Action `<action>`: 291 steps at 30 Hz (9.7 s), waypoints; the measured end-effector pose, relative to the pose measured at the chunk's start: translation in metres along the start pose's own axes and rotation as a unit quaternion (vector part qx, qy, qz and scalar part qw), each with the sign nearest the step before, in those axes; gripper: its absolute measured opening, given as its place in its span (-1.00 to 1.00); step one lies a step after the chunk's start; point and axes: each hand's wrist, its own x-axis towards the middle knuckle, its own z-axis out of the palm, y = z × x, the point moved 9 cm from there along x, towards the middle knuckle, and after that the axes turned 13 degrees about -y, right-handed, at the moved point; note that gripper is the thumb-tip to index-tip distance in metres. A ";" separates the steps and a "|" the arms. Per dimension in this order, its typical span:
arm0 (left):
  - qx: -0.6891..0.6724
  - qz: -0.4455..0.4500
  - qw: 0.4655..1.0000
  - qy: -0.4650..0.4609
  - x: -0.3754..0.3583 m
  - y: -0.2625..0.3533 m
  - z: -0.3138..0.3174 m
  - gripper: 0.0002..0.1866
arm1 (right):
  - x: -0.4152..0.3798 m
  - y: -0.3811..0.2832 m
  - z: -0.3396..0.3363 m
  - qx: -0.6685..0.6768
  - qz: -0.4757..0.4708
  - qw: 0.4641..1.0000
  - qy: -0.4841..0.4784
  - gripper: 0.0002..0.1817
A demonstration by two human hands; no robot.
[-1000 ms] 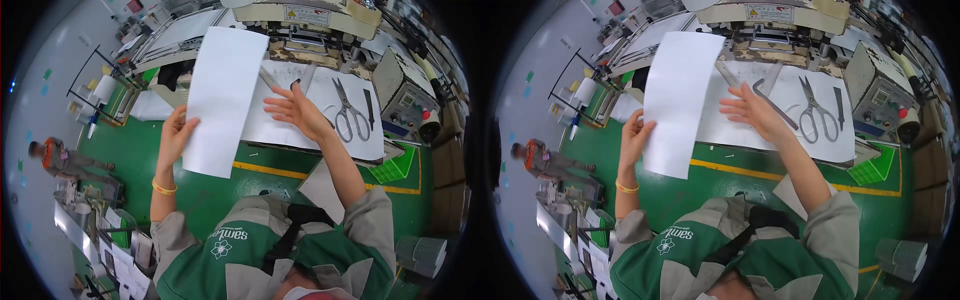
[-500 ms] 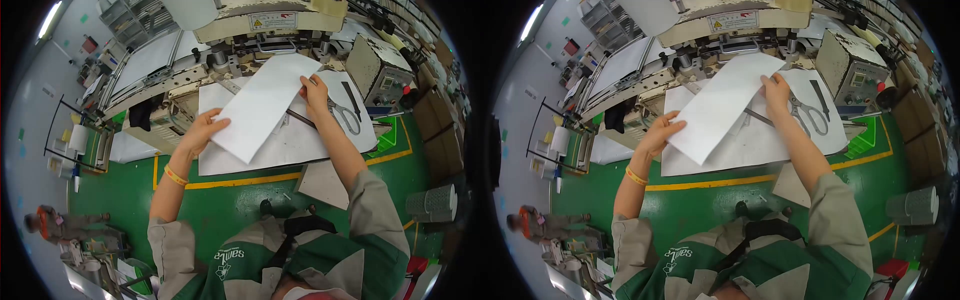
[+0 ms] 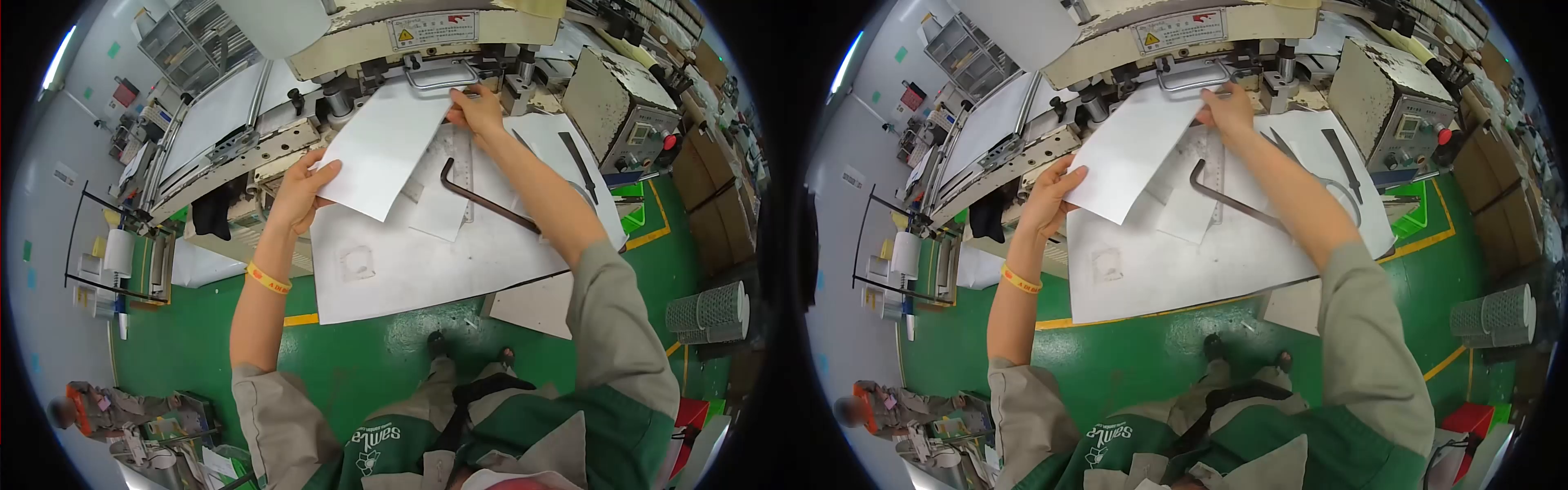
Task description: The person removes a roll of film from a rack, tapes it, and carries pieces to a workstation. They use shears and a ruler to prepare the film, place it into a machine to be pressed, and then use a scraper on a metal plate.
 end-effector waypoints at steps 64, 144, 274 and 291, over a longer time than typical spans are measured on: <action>-0.133 0.167 0.977 0.018 0.141 -0.024 0.095 -0.60 | -0.104 0.002 -0.445 -0.030 -0.301 0.929 0.211 -0.25; 0.634 0.122 0.761 0.072 0.163 0.011 0.148 -0.43 | -0.105 0.016 -0.429 0.092 -0.310 0.935 0.148 -0.50; -0.164 0.009 0.986 0.018 0.085 -0.026 0.047 -0.37 | -0.012 -0.025 -0.027 -0.161 -0.012 0.984 -0.077 -0.42; -0.339 0.078 0.936 0.059 -0.092 -0.074 0.182 -0.72 | -0.251 -0.021 0.000 0.078 0.038 0.939 -0.333 -0.11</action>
